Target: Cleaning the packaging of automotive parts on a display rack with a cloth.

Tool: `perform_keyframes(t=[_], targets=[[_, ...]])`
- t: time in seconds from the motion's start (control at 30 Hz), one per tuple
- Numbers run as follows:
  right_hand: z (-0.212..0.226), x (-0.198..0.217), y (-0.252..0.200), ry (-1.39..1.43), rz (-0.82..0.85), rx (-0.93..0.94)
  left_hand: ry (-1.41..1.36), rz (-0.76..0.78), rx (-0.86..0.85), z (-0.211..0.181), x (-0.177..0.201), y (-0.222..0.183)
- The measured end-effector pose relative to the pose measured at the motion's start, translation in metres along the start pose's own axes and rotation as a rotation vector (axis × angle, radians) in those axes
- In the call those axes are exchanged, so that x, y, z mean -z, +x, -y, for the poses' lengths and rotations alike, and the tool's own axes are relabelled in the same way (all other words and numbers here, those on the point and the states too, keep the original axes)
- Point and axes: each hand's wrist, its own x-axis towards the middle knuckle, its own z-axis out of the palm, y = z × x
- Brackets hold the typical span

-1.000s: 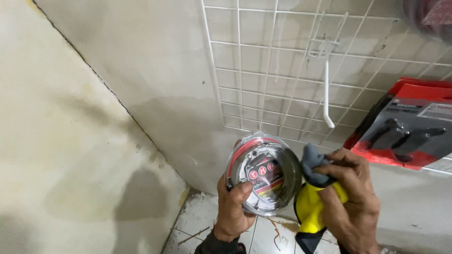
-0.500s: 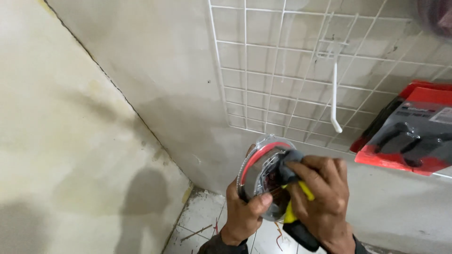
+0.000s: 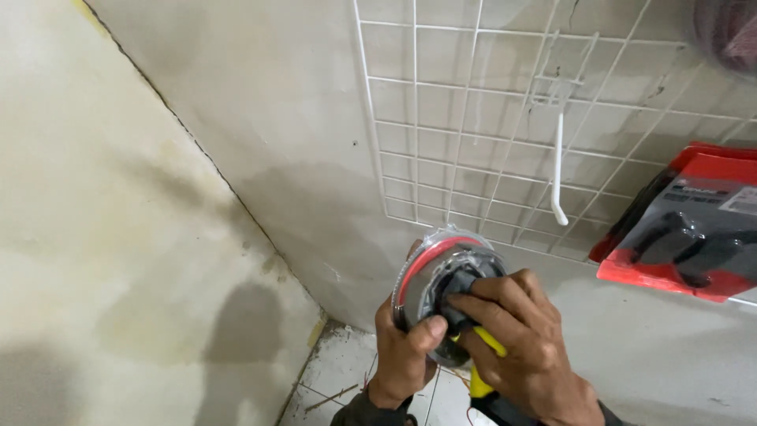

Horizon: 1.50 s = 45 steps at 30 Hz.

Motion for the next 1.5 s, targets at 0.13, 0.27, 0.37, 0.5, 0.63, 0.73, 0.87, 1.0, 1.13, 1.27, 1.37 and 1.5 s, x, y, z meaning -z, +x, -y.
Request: perform_keyframes(t=[0.13, 0.27, 0.37, 0.5, 0.63, 0.73, 0.87, 1.0, 1.13, 1.27, 1.37, 1.5], targets=[[-0.003, 0.000, -0.018, 0.048, 0.152, -0.015, -0.019, -0.065, 0.053, -0.032, -0.010, 0.012], [0.008, 0.000, -0.004, 0.054, 0.134, 0.008, -0.319, -0.101, 0.175, -0.006, -0.010, 0.005], [0.012, 0.002, 0.000, -0.073, 0.034, 0.001, -0.095, 0.015, 0.166, 0.025, 0.009, -0.003], [-0.004, 0.004, -0.018, 0.023, 0.039, -0.152, -0.244, -0.008, 0.113, -0.029, -0.024, 0.013], [0.002, 0.014, 0.010, 0.256, -0.106, -0.357, -0.275, 0.048, 0.107, -0.019, -0.020, 0.009], [0.031, 0.007, 0.019, 0.076, -0.081, -0.132, -0.362, 0.020, 0.042, 0.005, -0.024, 0.014], [0.017, 0.000, -0.002, -0.126, -0.002, 0.130, -0.356, -0.003, -0.015, -0.013, -0.015, 0.023], [0.001, -0.009, -0.014, -0.098, -0.072, 0.019, -0.410, 0.038, 0.053, -0.003, -0.012, 0.017], [0.004, 0.002, 0.009, -0.108, -0.134, 0.080, -0.088, 0.079, 0.153, 0.029, 0.012, 0.008], [-0.005, 0.012, 0.001, -0.225, -0.091, -0.055, -0.450, 0.098, 0.057, -0.048, -0.019, 0.019], [-0.007, 0.014, -0.006, -0.078, -0.153, -0.312, -0.491, 0.007, 0.056, -0.049, -0.011, 0.020], [0.024, 0.001, 0.019, 0.104, -0.085, -0.129, -0.479, 0.061, 0.117, -0.034, 0.003, 0.021]])
